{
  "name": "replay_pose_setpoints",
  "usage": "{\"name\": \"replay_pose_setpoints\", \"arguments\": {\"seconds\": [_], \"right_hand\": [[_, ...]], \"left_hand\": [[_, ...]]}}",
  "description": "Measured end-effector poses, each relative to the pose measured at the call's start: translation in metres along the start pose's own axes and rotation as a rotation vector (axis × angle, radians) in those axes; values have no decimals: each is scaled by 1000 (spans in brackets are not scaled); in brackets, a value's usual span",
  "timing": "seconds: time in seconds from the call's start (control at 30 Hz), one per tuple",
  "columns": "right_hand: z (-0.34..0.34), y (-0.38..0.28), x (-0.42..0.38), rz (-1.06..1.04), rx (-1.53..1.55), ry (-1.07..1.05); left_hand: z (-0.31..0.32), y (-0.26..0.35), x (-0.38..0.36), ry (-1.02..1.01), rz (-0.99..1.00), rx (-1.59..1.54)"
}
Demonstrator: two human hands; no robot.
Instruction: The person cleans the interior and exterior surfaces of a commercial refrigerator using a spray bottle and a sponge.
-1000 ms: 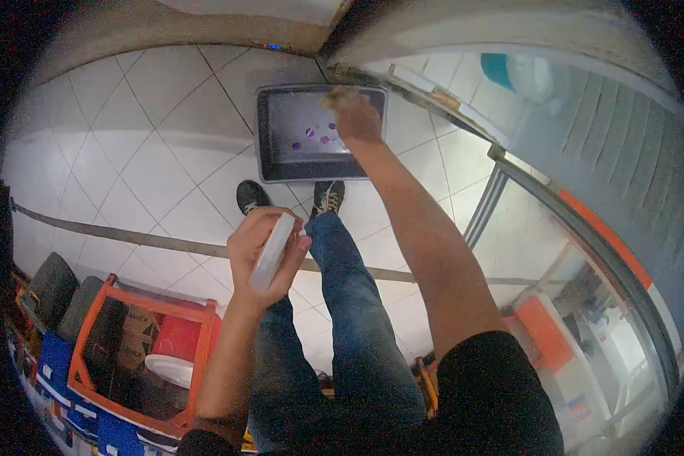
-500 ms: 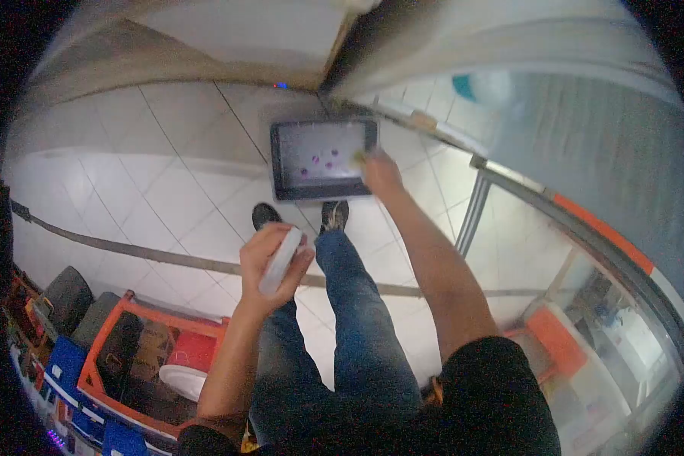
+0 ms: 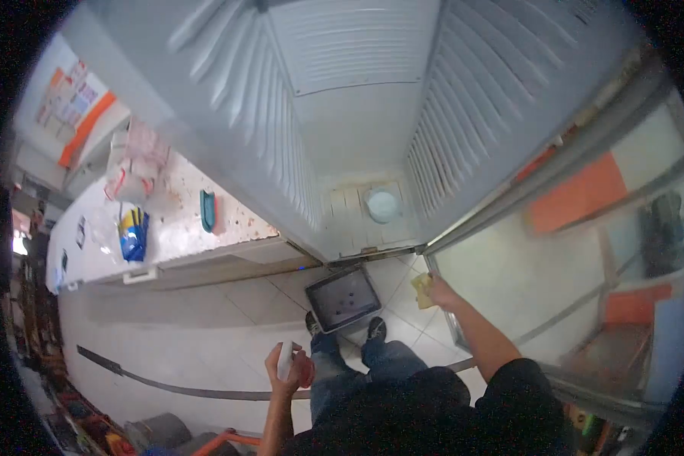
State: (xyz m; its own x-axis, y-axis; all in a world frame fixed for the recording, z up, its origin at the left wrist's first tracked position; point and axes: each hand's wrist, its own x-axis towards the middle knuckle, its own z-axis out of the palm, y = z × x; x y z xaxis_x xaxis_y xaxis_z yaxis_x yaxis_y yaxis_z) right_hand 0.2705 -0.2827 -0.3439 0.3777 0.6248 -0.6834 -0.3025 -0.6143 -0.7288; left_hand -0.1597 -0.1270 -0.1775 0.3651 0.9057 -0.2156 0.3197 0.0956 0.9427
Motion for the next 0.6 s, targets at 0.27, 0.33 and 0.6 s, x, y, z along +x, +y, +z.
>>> {"name": "replay_pose_setpoints", "arguments": {"seconds": [0.27,0.33,0.6], "right_hand": [[15,-72,-15,-339,-431,168],[29,-119,-34,-419,-478,165],[36,-103,-50,-490,-615,78]], "left_hand": [[25,37,-1,-28,195,101],[33,61,3,-70,362,243],[33,108,-6,-232,212,-185]]}}
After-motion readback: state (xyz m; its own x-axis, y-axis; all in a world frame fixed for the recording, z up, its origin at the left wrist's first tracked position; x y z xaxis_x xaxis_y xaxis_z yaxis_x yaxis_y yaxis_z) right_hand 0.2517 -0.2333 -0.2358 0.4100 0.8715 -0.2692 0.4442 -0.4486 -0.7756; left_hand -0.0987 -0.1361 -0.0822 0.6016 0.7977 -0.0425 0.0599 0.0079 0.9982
